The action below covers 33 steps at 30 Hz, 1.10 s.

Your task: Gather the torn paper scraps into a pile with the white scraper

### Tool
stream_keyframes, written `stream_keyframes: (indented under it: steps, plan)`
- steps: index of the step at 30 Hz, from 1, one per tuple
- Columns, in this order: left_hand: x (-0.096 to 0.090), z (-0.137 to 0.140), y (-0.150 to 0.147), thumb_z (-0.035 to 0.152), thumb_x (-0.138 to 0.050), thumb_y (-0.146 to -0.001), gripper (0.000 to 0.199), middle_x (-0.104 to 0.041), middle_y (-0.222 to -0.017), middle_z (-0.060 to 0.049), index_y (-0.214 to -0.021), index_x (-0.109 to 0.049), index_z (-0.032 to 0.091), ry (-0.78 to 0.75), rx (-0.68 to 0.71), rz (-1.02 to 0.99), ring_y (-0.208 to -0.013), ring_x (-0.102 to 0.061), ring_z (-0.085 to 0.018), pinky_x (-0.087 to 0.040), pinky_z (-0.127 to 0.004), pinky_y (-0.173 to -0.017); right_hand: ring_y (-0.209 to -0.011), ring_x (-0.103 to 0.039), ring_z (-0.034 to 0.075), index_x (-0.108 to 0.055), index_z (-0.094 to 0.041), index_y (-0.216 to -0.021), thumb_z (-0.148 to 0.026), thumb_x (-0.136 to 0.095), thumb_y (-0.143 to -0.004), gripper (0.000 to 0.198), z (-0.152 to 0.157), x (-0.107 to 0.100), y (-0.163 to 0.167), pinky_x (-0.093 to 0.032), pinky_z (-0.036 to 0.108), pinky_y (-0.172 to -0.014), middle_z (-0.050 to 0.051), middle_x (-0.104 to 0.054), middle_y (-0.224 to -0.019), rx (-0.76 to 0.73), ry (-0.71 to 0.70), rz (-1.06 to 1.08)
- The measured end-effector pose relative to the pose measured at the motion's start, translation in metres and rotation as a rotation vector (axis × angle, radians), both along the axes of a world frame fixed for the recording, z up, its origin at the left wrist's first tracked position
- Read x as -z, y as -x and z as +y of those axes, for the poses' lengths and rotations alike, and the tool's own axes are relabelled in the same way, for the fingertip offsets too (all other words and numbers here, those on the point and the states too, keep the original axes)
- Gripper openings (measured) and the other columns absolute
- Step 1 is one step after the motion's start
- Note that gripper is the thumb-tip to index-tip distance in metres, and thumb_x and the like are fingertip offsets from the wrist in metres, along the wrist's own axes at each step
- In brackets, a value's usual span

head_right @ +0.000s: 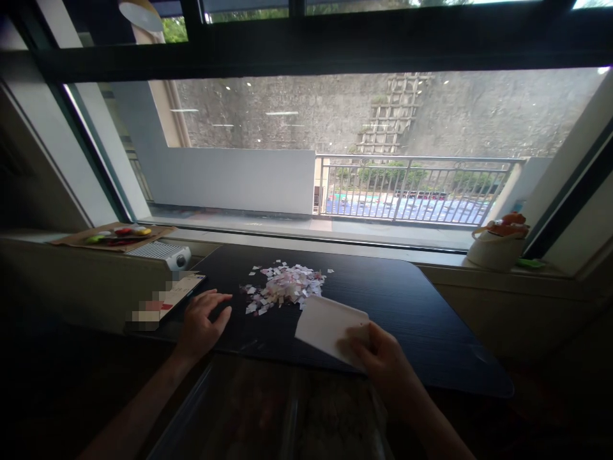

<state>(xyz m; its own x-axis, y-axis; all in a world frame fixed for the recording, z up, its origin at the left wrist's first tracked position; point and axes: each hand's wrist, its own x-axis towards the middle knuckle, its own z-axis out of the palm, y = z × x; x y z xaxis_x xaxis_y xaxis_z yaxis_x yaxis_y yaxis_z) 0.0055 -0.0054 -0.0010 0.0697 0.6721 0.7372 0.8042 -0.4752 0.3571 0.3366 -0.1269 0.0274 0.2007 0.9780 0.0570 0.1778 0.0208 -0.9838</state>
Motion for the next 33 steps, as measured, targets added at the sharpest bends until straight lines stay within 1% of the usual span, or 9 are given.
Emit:
stream_keyframes:
  steps: [5, 8, 10, 12, 16, 20, 23, 28, 33]
  plan:
    - [0.002, 0.001, 0.001, 0.032, -0.049, -0.078, 0.025, -0.07, -0.093, -0.008, -0.09, -0.066, 0.018, -0.012, 0.002, 0.014, -0.103, -0.056, -0.028, -0.041, -0.046, -0.094, -0.066, -0.066, 0.024, -0.064, -0.018, -0.079, -0.05, -0.064, -0.069, 0.033, 0.005, -0.006, -0.03, -0.052, 0.036, -0.061, 0.006, -0.071, -0.072, 0.107, -0.094, -0.26]
    - [0.003, 0.002, 0.002, 0.032, -0.049, -0.078, 0.025, -0.07, -0.092, -0.007, -0.09, -0.066, 0.018, -0.018, 0.006, 0.025, -0.103, -0.057, -0.028, -0.041, -0.046, -0.094, -0.059, -0.063, 0.021, -0.065, -0.018, -0.078, -0.043, -0.061, -0.071, 0.027, 0.009, -0.01, -0.033, -0.049, 0.031, -0.055, 0.004, -0.069, -0.066, 0.175, -0.124, -0.42]
    - [0.003, 0.002, 0.003, 0.033, -0.049, -0.078, 0.025, -0.07, -0.093, -0.007, -0.09, -0.066, 0.019, -0.017, 0.008, 0.036, -0.104, -0.057, -0.028, -0.041, -0.047, -0.094, -0.061, -0.064, 0.02, -0.065, -0.018, -0.08, -0.041, -0.059, -0.073, 0.024, 0.017, -0.013, -0.026, -0.049, 0.031, -0.057, 0.004, -0.07, -0.069, 0.183, -0.165, -0.432]
    - [0.004, 0.003, 0.004, 0.034, -0.049, -0.078, 0.026, -0.07, -0.093, -0.007, -0.091, -0.066, 0.019, -0.018, 0.006, 0.04, -0.104, -0.057, -0.029, -0.041, -0.048, -0.093, -0.072, -0.067, 0.022, -0.064, -0.018, -0.082, -0.038, -0.055, -0.076, 0.022, 0.026, -0.016, -0.015, -0.052, 0.031, -0.065, 0.006, -0.073, -0.077, 0.102, -0.212, -0.373]
    - [0.005, 0.005, 0.005, 0.035, -0.048, -0.078, 0.027, -0.07, -0.093, -0.007, -0.091, -0.067, 0.02, -0.028, 0.0, 0.038, -0.103, -0.057, -0.029, -0.042, -0.048, -0.092, -0.067, -0.066, 0.021, -0.065, -0.019, -0.082, -0.037, -0.058, -0.075, 0.02, 0.031, -0.025, -0.01, -0.049, 0.03, -0.061, 0.004, -0.072, -0.073, 0.039, -0.165, -0.556]
    - [0.005, 0.005, 0.005, 0.036, -0.048, -0.079, 0.028, -0.07, -0.092, -0.008, -0.09, -0.067, 0.019, -0.052, 0.009, 0.048, -0.103, -0.058, -0.029, -0.042, -0.047, -0.093, -0.066, -0.064, 0.02, -0.065, -0.019, -0.083, -0.04, -0.057, -0.076, 0.023, 0.019, -0.035, -0.027, -0.048, 0.029, -0.06, 0.004, -0.071, -0.073, 0.107, -0.128, -0.684]
    - [0.005, 0.006, 0.006, 0.036, -0.049, -0.078, 0.027, -0.071, -0.091, -0.007, -0.089, -0.067, 0.02, -0.065, 0.007, 0.053, -0.102, -0.058, -0.029, -0.042, -0.047, -0.092, -0.069, -0.065, 0.021, -0.065, -0.02, -0.085, -0.039, -0.054, -0.077, 0.024, 0.022, -0.039, -0.028, -0.048, 0.03, -0.062, 0.005, -0.072, -0.078, 0.118, -0.149, -0.672]
    - [0.007, 0.008, 0.007, 0.035, -0.049, -0.078, 0.026, -0.071, -0.09, -0.007, -0.089, -0.067, 0.019, -0.081, 0.005, 0.065, -0.1, -0.059, -0.029, -0.044, -0.047, -0.089, -0.075, -0.067, 0.021, -0.063, -0.018, -0.089, -0.034, -0.051, -0.08, 0.022, 0.04, -0.036, -0.011, -0.048, 0.031, -0.065, 0.007, -0.073, -0.085, 0.015, -0.163, -0.621]
    - [0.006, 0.007, 0.007, 0.035, -0.049, -0.078, 0.026, -0.071, -0.091, -0.007, -0.09, -0.066, 0.02, -0.08, 0.017, 0.064, -0.101, -0.059, -0.029, -0.044, -0.047, -0.09, -0.07, -0.065, 0.021, -0.063, -0.02, -0.086, -0.036, -0.055, -0.077, 0.02, 0.027, -0.043, -0.019, -0.047, 0.031, -0.063, 0.004, -0.071, -0.076, 0.044, -0.092, -0.693]
